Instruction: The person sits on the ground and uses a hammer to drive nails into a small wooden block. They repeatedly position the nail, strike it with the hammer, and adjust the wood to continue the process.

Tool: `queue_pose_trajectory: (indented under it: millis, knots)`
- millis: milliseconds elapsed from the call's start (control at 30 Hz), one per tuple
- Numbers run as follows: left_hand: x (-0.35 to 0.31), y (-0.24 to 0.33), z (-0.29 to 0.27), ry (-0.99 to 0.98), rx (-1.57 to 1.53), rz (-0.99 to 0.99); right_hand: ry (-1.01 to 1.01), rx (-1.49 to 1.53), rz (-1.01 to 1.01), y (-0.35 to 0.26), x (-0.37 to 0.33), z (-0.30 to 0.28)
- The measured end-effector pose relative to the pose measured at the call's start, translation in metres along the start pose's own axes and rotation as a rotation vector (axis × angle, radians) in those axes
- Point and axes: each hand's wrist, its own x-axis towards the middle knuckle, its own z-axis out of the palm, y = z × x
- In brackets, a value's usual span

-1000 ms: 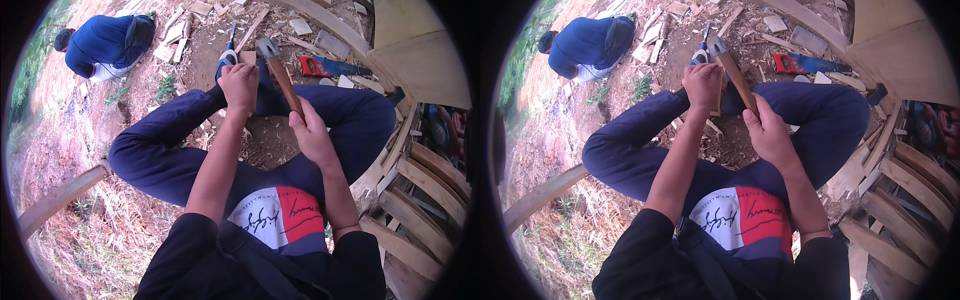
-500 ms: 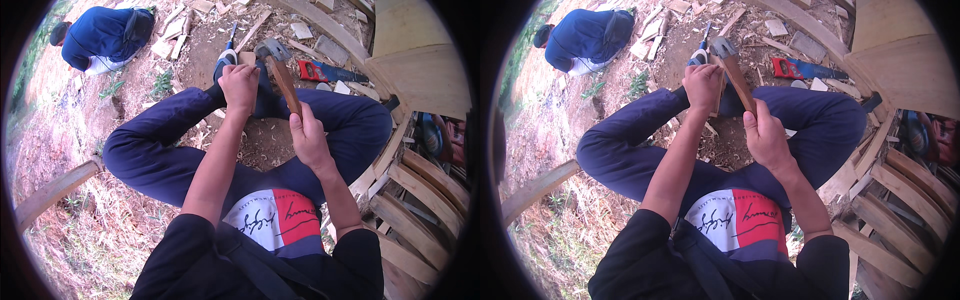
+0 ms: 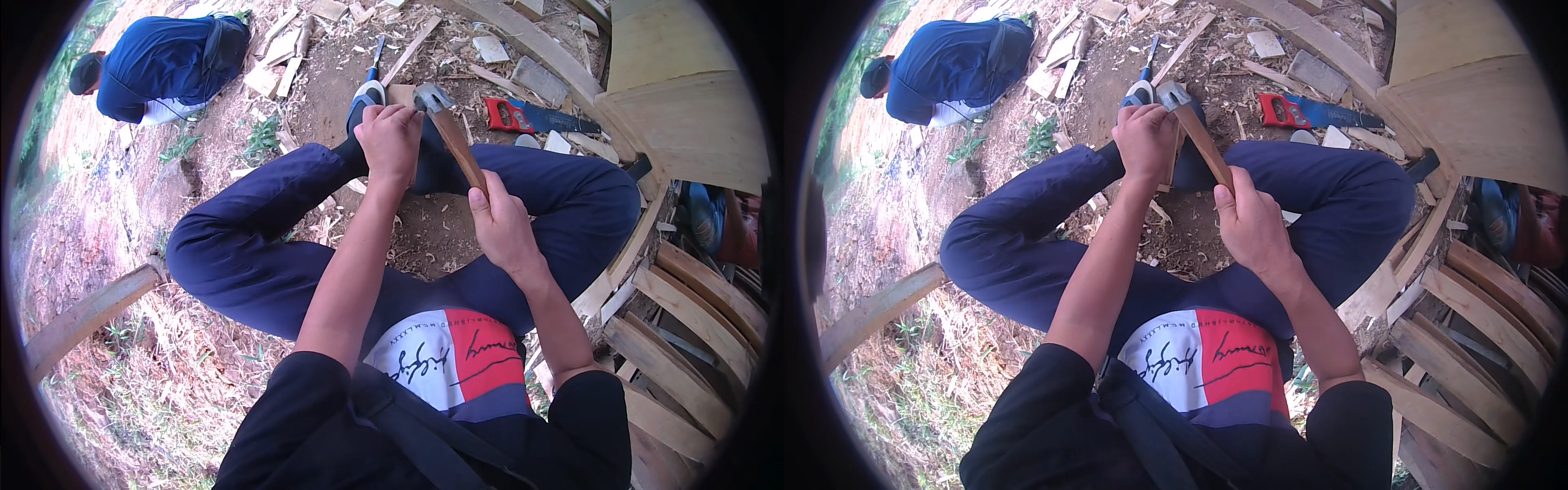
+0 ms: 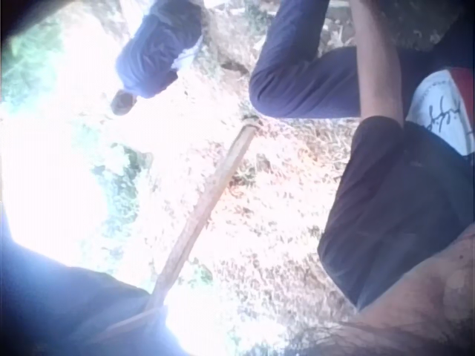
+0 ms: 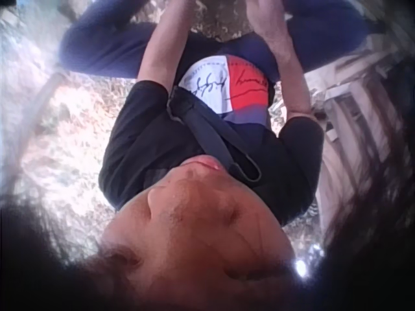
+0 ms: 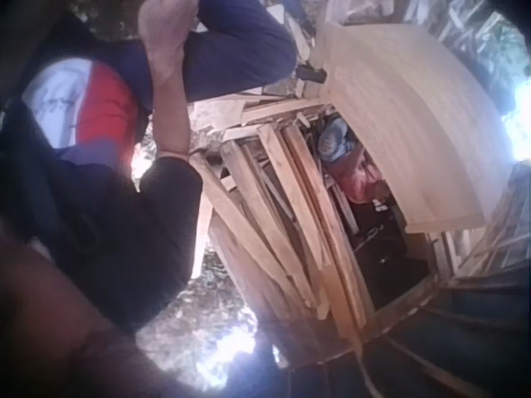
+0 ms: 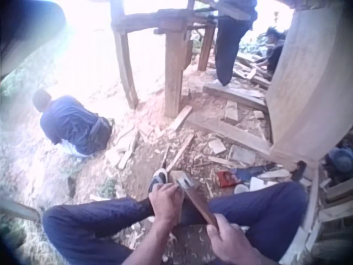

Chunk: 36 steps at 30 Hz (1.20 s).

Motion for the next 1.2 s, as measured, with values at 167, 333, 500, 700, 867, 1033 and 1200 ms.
queue_pose_trajectory:
  millis: [167,333,500,700,867,1033,1200]
  knots:
    - [0.003,0.0,0.001,-0.021,0.019,-0.004,0.025,0.05,-0.027,-0.007,-0.001,0.0]
    - [0.001,-0.003,0.002,-0.027,0.013,0.009,0.011,0.095,0.022,-0.012,-0.001,-0.002]
    - [0.005,-0.001,0.003,-0.02,0.034,0.014,0.052,0.062,-0.093,-0.01,0.006,-0.003]
    - [0.008,0.001,0.003,-0.017,0.025,0.022,0.053,0.13,-0.086,-0.021,0.008,-0.019]
    - [0.008,0.001,0.002,-0.022,0.024,0.0,-0.045,-0.02,0.023,0.008,0.017,-0.001]
    - [0.011,0.0,0.005,-0.008,0.039,0.031,0.091,0.139,-0.141,-0.026,0.002,-0.013]
    - [0.002,-0.002,0.004,-0.031,0.04,0.0,0.0,0.016,0.006,-0.004,0.007,-0.005]
